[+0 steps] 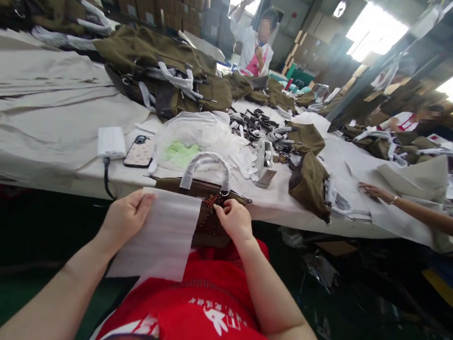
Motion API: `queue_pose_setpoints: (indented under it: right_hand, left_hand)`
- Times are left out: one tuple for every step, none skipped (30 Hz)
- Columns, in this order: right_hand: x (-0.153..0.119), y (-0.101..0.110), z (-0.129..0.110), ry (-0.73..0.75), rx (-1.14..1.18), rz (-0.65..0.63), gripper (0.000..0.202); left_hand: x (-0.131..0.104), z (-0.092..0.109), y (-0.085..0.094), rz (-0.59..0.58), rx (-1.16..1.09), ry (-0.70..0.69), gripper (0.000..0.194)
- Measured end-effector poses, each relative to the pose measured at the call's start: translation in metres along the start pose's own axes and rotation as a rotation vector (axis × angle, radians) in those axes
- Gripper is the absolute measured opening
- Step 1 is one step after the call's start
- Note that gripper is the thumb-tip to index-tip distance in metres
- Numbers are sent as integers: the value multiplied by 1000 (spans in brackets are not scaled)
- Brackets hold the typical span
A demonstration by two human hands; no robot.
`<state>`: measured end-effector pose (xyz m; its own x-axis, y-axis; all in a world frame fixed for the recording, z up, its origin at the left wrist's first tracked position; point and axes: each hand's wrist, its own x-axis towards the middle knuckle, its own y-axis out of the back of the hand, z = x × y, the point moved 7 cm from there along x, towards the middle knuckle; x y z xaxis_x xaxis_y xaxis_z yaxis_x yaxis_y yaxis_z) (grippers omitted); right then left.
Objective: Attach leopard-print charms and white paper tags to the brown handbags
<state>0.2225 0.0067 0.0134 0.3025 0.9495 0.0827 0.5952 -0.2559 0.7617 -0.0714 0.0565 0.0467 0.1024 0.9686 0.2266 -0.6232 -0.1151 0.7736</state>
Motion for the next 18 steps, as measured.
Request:
queue_pose_setpoints:
  right_hand:
    - [3,-7,0,-23,-25,-3,30]
    - [4,-12,0,-50,-36,-2,29]
    - [3,-16,0,-75,-36,4,27]
    - [1,-19,1,-92,-26,11,26]
    - [0,-21,1,-100,-10,16,25]
    - [-2,-22,2,-100,9,19,24]
    - [-4,-23,3,-96,28,15,23]
    - [-6,-24,5,-95,47,8,23]
    - [-7,-24,7,-98,65,1,22]
    - [-7,-25,9,-104,87,-5,22]
    - [-8,-26,12,-112,120,-11,22]
    - [-7,-28,15,-123,170,-14,23]
    - [-7,-30,18,-137,238,-13,23]
    - [-6,-32,21,-155,314,-7,24]
    - [-6,-35,23,-176,385,-1,24]
    - [-5,-37,26,-203,440,5,25]
    - [-5,-39,29,-231,474,12,25]
    - [-5,-40,30,-254,488,15,26]
  left_hand:
    - [1,3,-7,-50,7,-17,39]
    - [3,6,-16,-113,-6,-29,40]
    - [4,10,-25,-184,-54,-45,40]
    - [6,17,-36,-263,-136,-73,40]
    - [8,25,-46,-343,-241,-112,40]
    - [10,35,-57,-428,-349,-159,40]
    - [12,45,-66,-511,-448,-204,43]
    - [14,54,-76,-582,-523,-235,48]
    - [16,62,-85,-639,-570,-246,54]
    - [19,68,-94,-683,-598,-237,59]
    - [21,73,-103,-713,-620,-217,60]
    - [24,78,-110,-731,-641,-189,60]
    - [25,81,-117,-740,-663,-156,60]
    - [26,83,-122,-748,-687,-118,59]
    - [26,84,-127,-759,-719,-80,59]
    - [25,84,-130,-771,-757,-40,58]
    - [23,82,-133,-781,-798,7,56]
    - [21,79,-135,-787,-840,59,55]
